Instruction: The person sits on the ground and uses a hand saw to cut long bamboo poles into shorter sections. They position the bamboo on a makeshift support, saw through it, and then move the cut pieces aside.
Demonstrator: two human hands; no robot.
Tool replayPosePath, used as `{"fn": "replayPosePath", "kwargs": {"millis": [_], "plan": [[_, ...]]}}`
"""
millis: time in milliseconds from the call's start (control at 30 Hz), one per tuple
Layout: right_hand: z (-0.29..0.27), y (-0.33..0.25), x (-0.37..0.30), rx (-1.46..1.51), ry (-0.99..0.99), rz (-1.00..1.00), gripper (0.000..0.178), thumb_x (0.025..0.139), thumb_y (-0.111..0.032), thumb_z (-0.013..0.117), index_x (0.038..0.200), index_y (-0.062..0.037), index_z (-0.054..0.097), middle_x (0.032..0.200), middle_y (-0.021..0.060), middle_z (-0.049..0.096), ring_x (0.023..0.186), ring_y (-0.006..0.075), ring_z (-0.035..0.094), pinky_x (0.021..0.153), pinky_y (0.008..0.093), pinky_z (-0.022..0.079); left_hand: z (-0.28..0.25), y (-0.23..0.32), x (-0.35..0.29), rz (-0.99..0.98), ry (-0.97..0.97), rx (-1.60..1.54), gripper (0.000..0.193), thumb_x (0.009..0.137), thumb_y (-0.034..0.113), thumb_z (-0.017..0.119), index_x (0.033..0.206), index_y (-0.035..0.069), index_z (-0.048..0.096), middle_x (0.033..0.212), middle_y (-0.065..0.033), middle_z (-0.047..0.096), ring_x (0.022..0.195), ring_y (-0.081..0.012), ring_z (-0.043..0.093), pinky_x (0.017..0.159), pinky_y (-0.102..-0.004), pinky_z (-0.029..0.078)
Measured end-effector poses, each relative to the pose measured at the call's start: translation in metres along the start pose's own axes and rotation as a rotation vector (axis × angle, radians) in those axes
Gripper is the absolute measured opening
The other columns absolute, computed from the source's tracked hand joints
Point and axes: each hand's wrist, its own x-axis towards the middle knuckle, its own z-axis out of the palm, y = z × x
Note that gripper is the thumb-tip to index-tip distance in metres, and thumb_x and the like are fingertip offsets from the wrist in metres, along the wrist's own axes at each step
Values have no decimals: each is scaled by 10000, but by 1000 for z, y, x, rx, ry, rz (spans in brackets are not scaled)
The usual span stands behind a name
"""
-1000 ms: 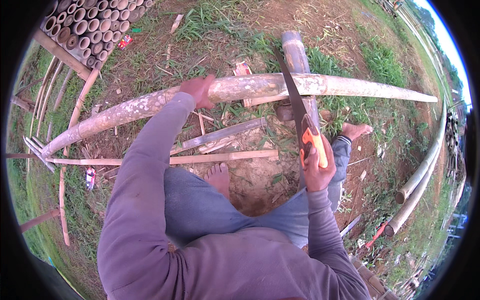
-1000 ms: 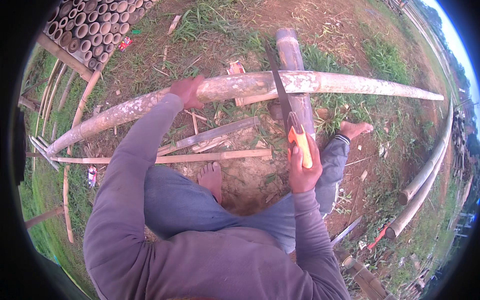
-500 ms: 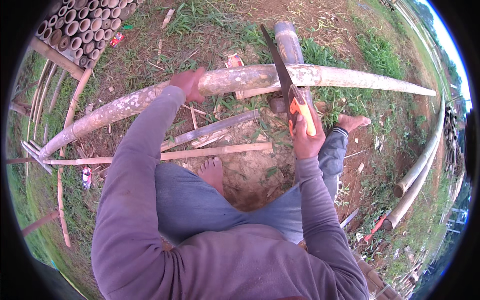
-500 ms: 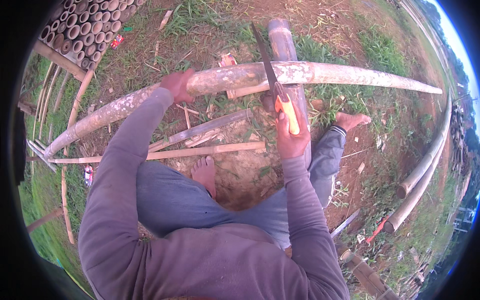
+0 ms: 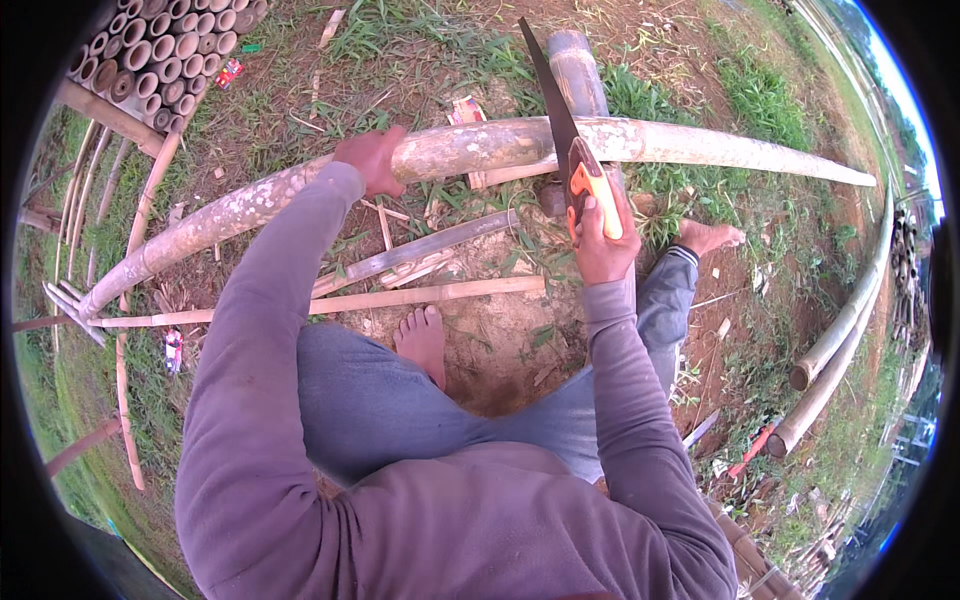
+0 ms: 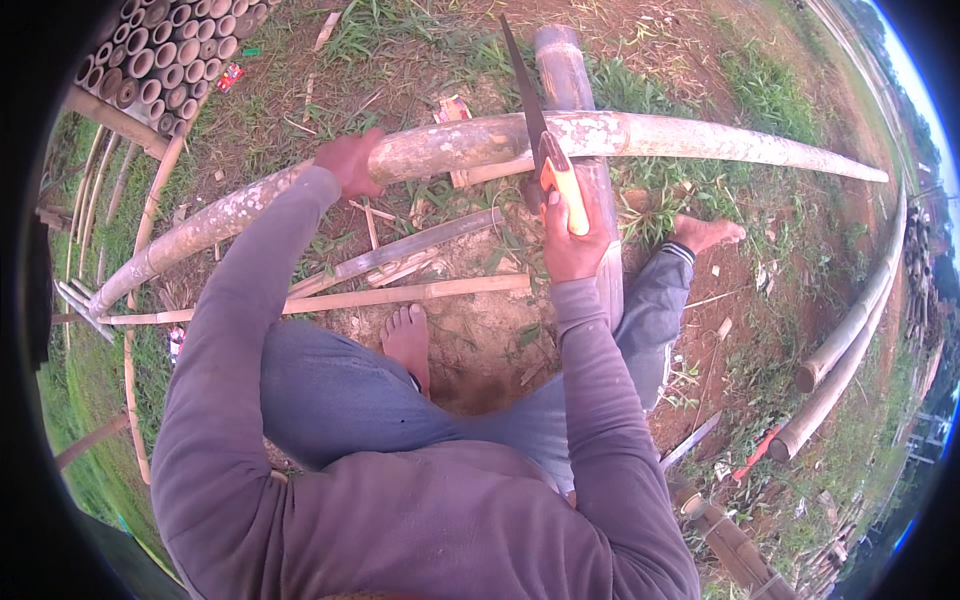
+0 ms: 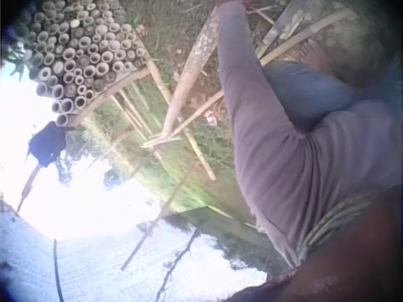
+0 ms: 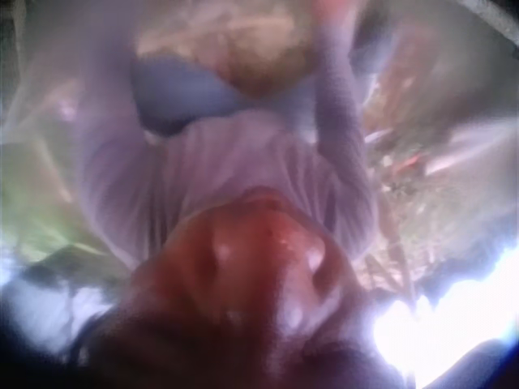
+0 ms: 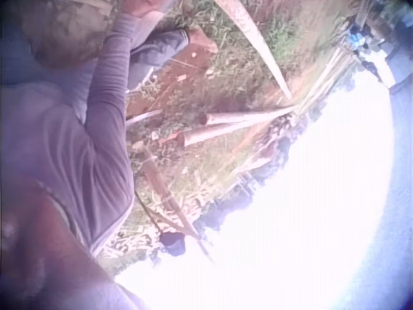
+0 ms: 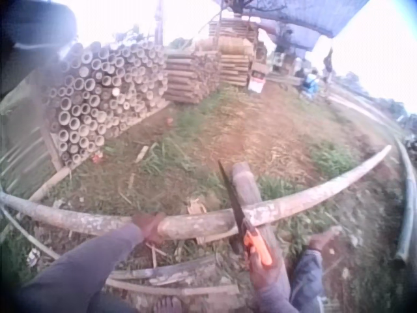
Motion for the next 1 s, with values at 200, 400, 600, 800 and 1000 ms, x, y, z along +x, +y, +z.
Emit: {"fn": "replayPosePath", "kwargs": {"millis": [200, 400, 600, 800, 1000], "plan": [[-107, -7, -159, -136, -65, -38, 567, 1059, -158, 686, 1507, 119, 479, 1412, 243, 639, 1237, 316, 681, 970, 397, 634, 8, -9, 1, -13, -7, -15, 907, 660, 377, 939, 1429, 140, 519, 1199, -205, 708, 1120, -424, 698, 952, -520, 560], [-28, 11, -47, 41, -7, -43, 506, 1048, -152, 704, 1461, 100, 554, 1323, 190, 682, 1145, 246, 686, 904, 356, 616, 17, 0, 3, 20, 34, -21, 912, 659, 372, 944, 1434, 148, 519, 1213, -203, 707, 1093, -437, 706, 958, -516, 562], [-9, -3, -29, 13, -16, 11, 473, 1042, -78, 702, 1466, 91, 576, 1320, 157, 690, 1097, 166, 681, 861, 283, 607, -1, -9, 6, -7, 13, -2, 923, 646, 388, 947, 1432, 158, 521, 1206, -198, 710, 1098, -437, 704, 956, -529, 561], [-99, -7, -166, -30, -90, 20, 581, 1091, -192, 632, 1534, 124, 427, 1458, 257, 606, 1215, 305, 667, 973, 402, 631, 12, -7, -2, -4, -3, -27, 845, 674, 397, 954, 1348, 123, 523, 1206, -202, 709, 1119, -435, 699, 969, -521, 559], [9, -8, 21, 1, -30, -2, 439, 1041, -86, 712, 1439, 70, 612, 1157, 90, 738, 944, 125, 696, 800, 267, 590, 1, 3, 8, 4, -2, -38, 823, 677, 385, 941, 1346, 134, 533, 1217, -200, 706, 1101, -436, 703, 976, -523, 555]]}}
